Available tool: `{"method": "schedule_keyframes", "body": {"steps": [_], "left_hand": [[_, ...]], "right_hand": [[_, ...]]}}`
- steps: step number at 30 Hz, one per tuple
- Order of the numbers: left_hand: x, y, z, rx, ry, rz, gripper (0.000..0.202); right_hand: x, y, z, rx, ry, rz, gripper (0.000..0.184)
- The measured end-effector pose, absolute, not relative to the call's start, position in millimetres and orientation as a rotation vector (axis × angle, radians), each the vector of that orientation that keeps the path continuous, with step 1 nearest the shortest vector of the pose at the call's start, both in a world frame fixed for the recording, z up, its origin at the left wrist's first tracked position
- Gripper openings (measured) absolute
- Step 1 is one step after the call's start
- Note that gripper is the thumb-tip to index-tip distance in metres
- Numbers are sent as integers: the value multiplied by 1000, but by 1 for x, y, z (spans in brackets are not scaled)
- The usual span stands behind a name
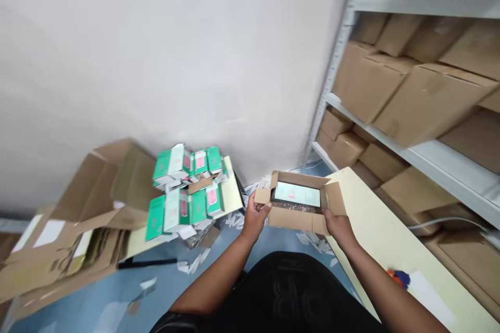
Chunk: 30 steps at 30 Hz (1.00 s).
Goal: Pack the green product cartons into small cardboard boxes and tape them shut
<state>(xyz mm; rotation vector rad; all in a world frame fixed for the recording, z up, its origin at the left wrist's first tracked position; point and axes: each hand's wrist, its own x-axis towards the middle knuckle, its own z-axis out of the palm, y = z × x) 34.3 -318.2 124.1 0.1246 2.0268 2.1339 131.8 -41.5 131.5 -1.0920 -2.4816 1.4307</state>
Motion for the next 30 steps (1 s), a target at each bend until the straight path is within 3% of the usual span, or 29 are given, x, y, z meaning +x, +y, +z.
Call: {"method": "schedule_keyframes", "body": {"steps": [5, 12, 21, 26, 30], "left_hand": [[31, -436, 147, 118, 2085, 2225, 71], [37, -593, 180, 193, 2236, 2130, 48], [19, -739, 186, -394, 2741, 1940, 29], [-15, -798, 192, -518, 3091, 1456, 26], [-67, -834, 198, -514, 3073, 945, 28]], "right_hand": [[93, -141, 144, -926, -2631, 1383, 54], [53, -280, 156, -700, -2754, 1373, 54], [-2, -366, 175, -366, -2907, 1351, 61], [-46, -385, 174, -160, -2967, 1431, 57], [-78, -400, 169, -46, -3008, 1485, 54]]}}
